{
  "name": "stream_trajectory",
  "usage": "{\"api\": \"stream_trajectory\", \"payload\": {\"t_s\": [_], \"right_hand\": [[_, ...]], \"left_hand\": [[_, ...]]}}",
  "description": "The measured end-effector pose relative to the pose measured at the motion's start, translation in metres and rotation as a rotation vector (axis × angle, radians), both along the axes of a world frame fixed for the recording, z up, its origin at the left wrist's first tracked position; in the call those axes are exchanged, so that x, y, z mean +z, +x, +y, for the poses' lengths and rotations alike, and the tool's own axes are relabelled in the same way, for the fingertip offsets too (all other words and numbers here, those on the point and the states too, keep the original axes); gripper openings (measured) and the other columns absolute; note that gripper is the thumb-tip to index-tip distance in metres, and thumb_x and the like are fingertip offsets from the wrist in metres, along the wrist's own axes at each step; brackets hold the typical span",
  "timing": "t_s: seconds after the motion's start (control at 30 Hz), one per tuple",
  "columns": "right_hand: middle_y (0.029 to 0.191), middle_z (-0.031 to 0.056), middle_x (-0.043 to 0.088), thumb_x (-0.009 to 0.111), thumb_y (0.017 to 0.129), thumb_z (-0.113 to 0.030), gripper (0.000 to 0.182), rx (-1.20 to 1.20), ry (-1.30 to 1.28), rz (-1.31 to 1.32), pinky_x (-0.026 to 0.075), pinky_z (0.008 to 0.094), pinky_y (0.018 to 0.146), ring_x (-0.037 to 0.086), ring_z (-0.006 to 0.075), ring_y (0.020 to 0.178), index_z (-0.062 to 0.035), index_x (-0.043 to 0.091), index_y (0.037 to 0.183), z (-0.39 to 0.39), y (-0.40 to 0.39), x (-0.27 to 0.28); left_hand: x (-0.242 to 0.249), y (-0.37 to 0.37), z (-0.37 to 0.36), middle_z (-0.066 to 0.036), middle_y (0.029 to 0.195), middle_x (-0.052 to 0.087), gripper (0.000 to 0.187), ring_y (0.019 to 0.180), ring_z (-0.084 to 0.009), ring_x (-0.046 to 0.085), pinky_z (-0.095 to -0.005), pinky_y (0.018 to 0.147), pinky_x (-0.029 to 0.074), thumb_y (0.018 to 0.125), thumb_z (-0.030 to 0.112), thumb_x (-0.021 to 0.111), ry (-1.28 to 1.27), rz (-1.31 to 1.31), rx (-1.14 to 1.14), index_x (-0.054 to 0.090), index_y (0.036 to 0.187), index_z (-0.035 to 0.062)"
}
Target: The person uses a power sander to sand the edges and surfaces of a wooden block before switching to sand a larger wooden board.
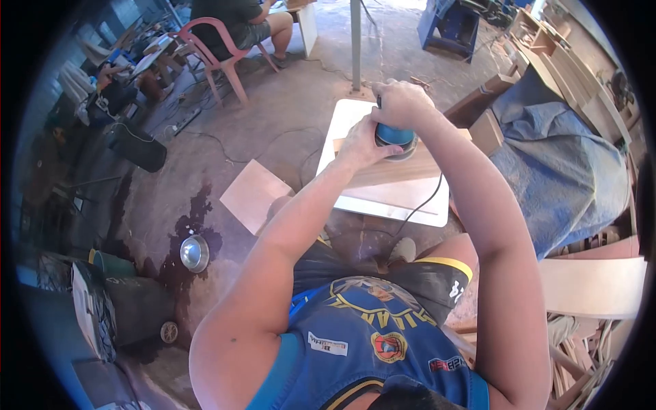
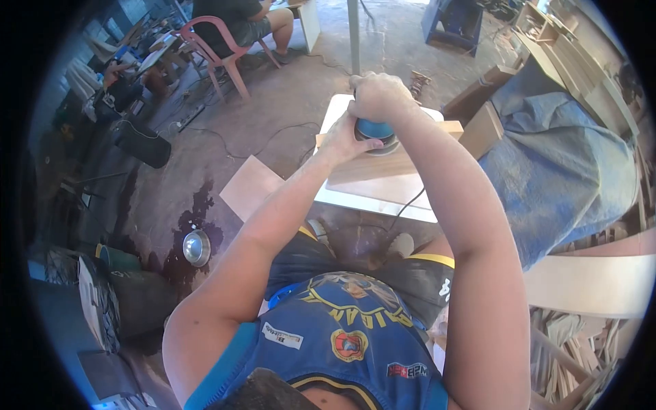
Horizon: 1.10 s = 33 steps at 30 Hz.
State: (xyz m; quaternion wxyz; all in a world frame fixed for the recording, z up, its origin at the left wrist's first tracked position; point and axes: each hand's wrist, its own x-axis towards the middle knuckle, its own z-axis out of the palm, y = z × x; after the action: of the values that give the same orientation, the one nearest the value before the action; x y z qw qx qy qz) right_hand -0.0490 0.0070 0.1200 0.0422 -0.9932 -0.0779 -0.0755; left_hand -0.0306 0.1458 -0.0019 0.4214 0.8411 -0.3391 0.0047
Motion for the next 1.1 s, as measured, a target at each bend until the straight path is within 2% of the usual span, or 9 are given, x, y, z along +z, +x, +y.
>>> {"api": "stream_trajectory", "payload": {"t_s": [0.07, 0.3, 0.5, 0.57, 0.73, 0.8, 0.9, 1.0, 1.1], "right_hand": [[0.120, 0.0228, 0.069, 0.062, 0.083, -0.030, 0.045, 0.003, -0.011, 0.110, 0.054, 0.0488, 0.097, 0.068, 0.0379, 0.113, -0.0079, 0.068, 0.122, 0.015, 0.002, 0.005], [0.120, 0.0226, 0.069, 0.061, 0.085, -0.030, 0.042, 0.078, 0.008, 0.091, 0.054, 0.0487, 0.097, 0.068, 0.0376, 0.113, -0.0095, 0.070, 0.121, 0.050, 0.013, 0.006], [0.122, 0.0220, 0.068, 0.061, 0.086, -0.028, 0.043, 0.093, 0.006, 0.062, 0.054, 0.0473, 0.098, 0.068, 0.0373, 0.114, -0.0082, 0.069, 0.123, 0.073, 0.018, 0.002], [0.123, 0.0216, 0.068, 0.061, 0.086, -0.028, 0.044, 0.069, 0.003, 0.076, 0.054, 0.0470, 0.099, 0.068, 0.0373, 0.115, -0.0081, 0.069, 0.124, 0.077, 0.016, 0.005], [0.125, 0.0205, 0.068, 0.062, 0.087, -0.029, 0.046, 0.105, 0.008, 0.097, 0.053, 0.0475, 0.100, 0.067, 0.0369, 0.117, -0.0093, 0.068, 0.128, 0.079, 0.013, 0.007], [0.125, 0.0204, 0.068, 0.062, 0.087, -0.030, 0.047, 0.109, 0.012, 0.112, 0.053, 0.0474, 0.101, 0.066, 0.0366, 0.118, -0.0097, 0.067, 0.129, 0.078, 0.011, 0.008], [0.128, 0.0208, 0.066, 0.062, 0.087, -0.031, 0.047, 0.083, 0.018, 0.148, 0.052, 0.0472, 0.102, 0.065, 0.0370, 0.120, -0.0100, 0.067, 0.129, 0.067, 0.011, 0.008], [0.110, 0.0202, 0.073, 0.063, 0.083, -0.034, 0.040, 0.082, 0.025, -0.050, 0.056, 0.0494, 0.091, 0.071, 0.0378, 0.104, -0.0084, 0.072, 0.112, 0.047, 0.019, -0.010], [0.118, 0.0226, 0.071, 0.064, 0.084, -0.031, 0.046, 0.034, -0.018, 0.108, 0.056, 0.0477, 0.095, 0.071, 0.0363, 0.110, -0.0096, 0.069, 0.125, 0.027, 0.012, -0.004]], "left_hand": [[0.000, -0.002, 0.009, -0.021, 0.136, 0.060, 0.099, 0.131, -0.0376, 0.056, -0.0476, 0.108, 0.046, 0.071, 0.051, 0.090, 0.036, 0.049, 0.071, 0.044, 0.143, 0.0025], [0.001, -0.012, 0.043, -0.023, 0.139, 0.059, 0.104, 0.130, -0.0391, 0.058, -0.0475, 0.106, 0.047, 0.071, 0.053, 0.089, 0.092, 0.070, 0.198, 0.040, 0.148, 0.0038], [-0.007, -0.013, 0.059, -0.023, 0.139, 0.059, 0.105, 0.130, -0.0391, 0.058, -0.0472, 0.106, 0.048, 0.071, 0.051, 0.089, -0.088, 0.110, 0.243, 0.038, 0.150, 0.0048], [-0.007, -0.013, 0.060, -0.025, 0.131, 0.062, 0.100, 0.124, -0.0406, 0.061, -0.0475, 0.103, 0.049, 0.068, 0.049, 0.091, -0.129, 0.106, 0.311, 0.045, 0.142, 0.0008], [-0.013, -0.010, 0.059, -0.026, 0.130, 0.063, 0.097, 0.123, -0.0417, 0.061, -0.0476, 0.103, 0.049, 0.068, 0.047, 0.092, -0.211, 0.026, 0.279, 0.048, 0.140, 0.0000], [-0.013, -0.005, 0.062, -0.023, 0.139, 0.059, 0.112, 0.130, -0.0384, 0.058, -0.0470, 0.105, 0.048, 0.067, 0.058, 0.090, -0.076, 0.038, 0.248, 0.038, 0.150, 0.0042], [-0.005, -0.004, 0.052, -0.024, 0.139, 0.059, 0.114, 0.128, -0.0407, 0.059, -0.0476, 0.104, 0.049, 0.065, 0.061, 0.090, 0.043, 0.061, 0.269, 0.038, 0.149, 0.0036], [0.000, -0.005, 0.036, -0.025, 0.138, 0.059, 0.114, 0.126, -0.0422, 0.059, -0.0481, 0.102, 0.050, 0.064, 0.062, 0.090, -0.004, 0.016, 0.214, 0.040, 0.148, 0.0023], [0.004, 0.000, 0.018, -0.025, 0.137, 0.059, 0.111, 0.126, -0.0429, 0.060, -0.0485, 0.102, 0.051, 0.065, 0.058, 0.091, 0.042, 0.068, 0.159, 0.040, 0.146, 0.0016]]}}
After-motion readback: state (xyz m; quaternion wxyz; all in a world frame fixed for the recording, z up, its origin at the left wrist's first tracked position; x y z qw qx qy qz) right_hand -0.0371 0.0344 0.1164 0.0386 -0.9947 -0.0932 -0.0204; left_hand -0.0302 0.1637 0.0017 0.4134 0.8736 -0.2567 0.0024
